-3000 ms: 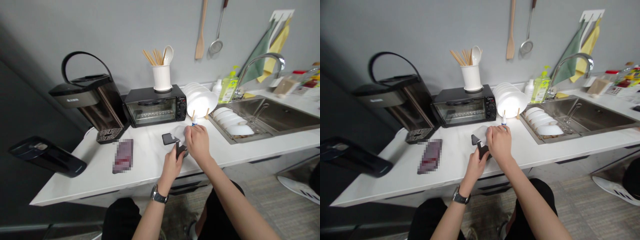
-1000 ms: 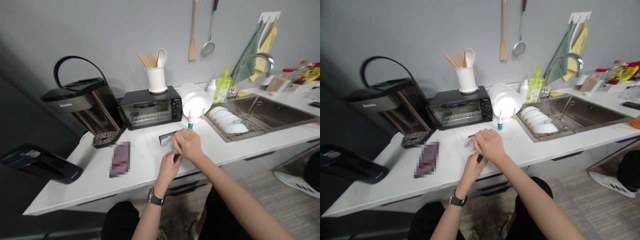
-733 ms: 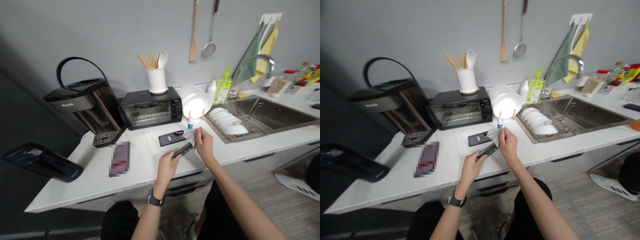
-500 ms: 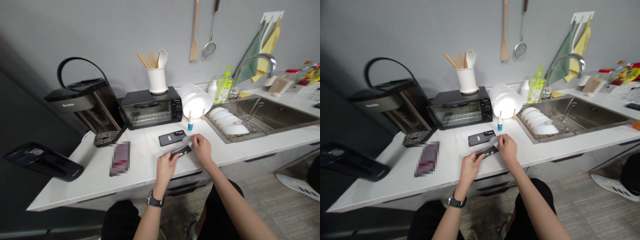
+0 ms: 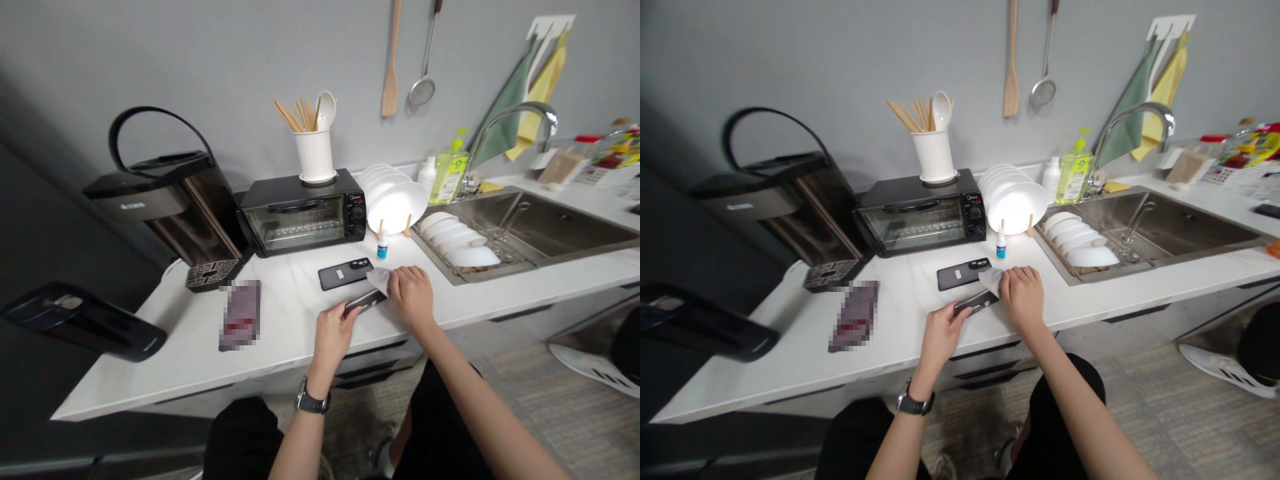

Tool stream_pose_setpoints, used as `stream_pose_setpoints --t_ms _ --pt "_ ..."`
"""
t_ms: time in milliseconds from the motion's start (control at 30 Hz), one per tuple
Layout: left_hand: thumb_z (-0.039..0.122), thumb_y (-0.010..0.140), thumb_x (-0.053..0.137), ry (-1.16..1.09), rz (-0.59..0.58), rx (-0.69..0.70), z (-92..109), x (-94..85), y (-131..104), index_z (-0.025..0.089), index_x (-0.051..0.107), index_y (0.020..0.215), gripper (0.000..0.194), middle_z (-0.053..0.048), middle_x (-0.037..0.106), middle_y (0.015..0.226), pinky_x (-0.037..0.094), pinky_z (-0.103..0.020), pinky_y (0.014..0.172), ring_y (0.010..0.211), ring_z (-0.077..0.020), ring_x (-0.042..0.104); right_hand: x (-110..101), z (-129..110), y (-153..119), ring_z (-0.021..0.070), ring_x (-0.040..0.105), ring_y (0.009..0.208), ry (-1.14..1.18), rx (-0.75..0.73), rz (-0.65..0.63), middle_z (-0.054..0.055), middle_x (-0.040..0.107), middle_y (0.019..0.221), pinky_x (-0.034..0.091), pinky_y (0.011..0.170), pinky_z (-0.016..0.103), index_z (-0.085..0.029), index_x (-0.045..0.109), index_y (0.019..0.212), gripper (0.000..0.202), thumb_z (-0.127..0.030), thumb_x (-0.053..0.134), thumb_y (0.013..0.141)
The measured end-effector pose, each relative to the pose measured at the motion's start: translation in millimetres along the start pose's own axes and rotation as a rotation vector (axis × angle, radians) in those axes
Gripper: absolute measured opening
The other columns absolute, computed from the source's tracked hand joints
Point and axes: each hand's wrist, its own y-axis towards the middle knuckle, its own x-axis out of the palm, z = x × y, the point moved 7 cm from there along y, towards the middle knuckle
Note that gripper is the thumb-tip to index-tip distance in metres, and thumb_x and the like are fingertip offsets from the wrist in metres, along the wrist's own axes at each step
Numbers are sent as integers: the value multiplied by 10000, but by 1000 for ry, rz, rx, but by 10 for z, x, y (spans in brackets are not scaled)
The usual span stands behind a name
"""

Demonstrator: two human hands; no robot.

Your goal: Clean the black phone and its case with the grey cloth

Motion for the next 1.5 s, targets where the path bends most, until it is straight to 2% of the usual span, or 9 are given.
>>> stream_pose_setpoints --t_ms 133,233,467,700,933,1067,1200,1400,1500 --pt "204 927 522 40 7 22 -42 -11 2 177 703 741 260 -41 686 656 410 -254 600 592 -166 574 79 -739 -221 256 575 1234 172 -275 -80 95 729 1153 284 1175 475 -180 677 1201 291 -193 421 1064" --pt "118 861 509 64 3 21 -76 -18 8 171 658 643 269 -70 683 638 392 -269 581 578 -177 574 149 -1012 -301 243 607 1117 214 -435 -147 99 726 1156 368 1094 423 -167 625 1333 328 -221 439 1068" --pt "352 983 584 -41 -1 16 7 -26 -1 179 739 869 259 1 676 672 375 -238 601 595 -141 549 30 34 25 265 622 892 -24 34 9 90 695 835 421 981 463 -176 669 833 366 -210 395 1074" --pt "95 855 513 34 11 24 -80 -35 6 163 645 648 255 -67 701 663 386 -256 596 610 -171 600 136 -1057 -280 233 615 1168 252 -417 -128 89 734 1200 318 1196 455 -174 631 1334 333 -217 428 1073" --pt "353 969 582 -82 10 7 3 -30 12 175 719 831 263 1 673 679 385 -231 608 613 -140 557 96 4 80 267 648 913 30 18 15 95 721 856 423 1068 503 -185 699 840 386 -226 395 1074" --pt "288 953 563 -45 30 24 -29 -38 19 170 686 748 267 -13 653 637 378 -243 594 586 -145 548 88 -391 -70 288 596 1252 150 -94 -8 84 756 1132 188 1249 598 -200 722 1130 330 -234 397 1086" --pt "127 850 527 -4 42 49 -86 -47 21 171 639 646 236 -65 683 651 393 -262 598 605 -171 587 147 -1005 -292 234 584 1273 292 -427 -135 82 716 1299 268 1247 471 -185 601 1408 378 -257 413 1087" --pt "371 964 590 -85 41 7 -47 -41 15 176 638 720 316 9 622 628 355 -234 577 580 -130 510 112 -16 19 270 654 982 73 -34 14 96 751 955 387 1133 519 -181 730 995 359 -250 389 1082" --pt "415 969 593 -100 52 -5 -48 -44 17 180 632 730 337 23 601 620 348 -232 577 578 -126 494 67 1 19 297 637 1128 64 13 46 100 759 1028 293 1201 587 -193 728 1021 352 -245 386 1083"
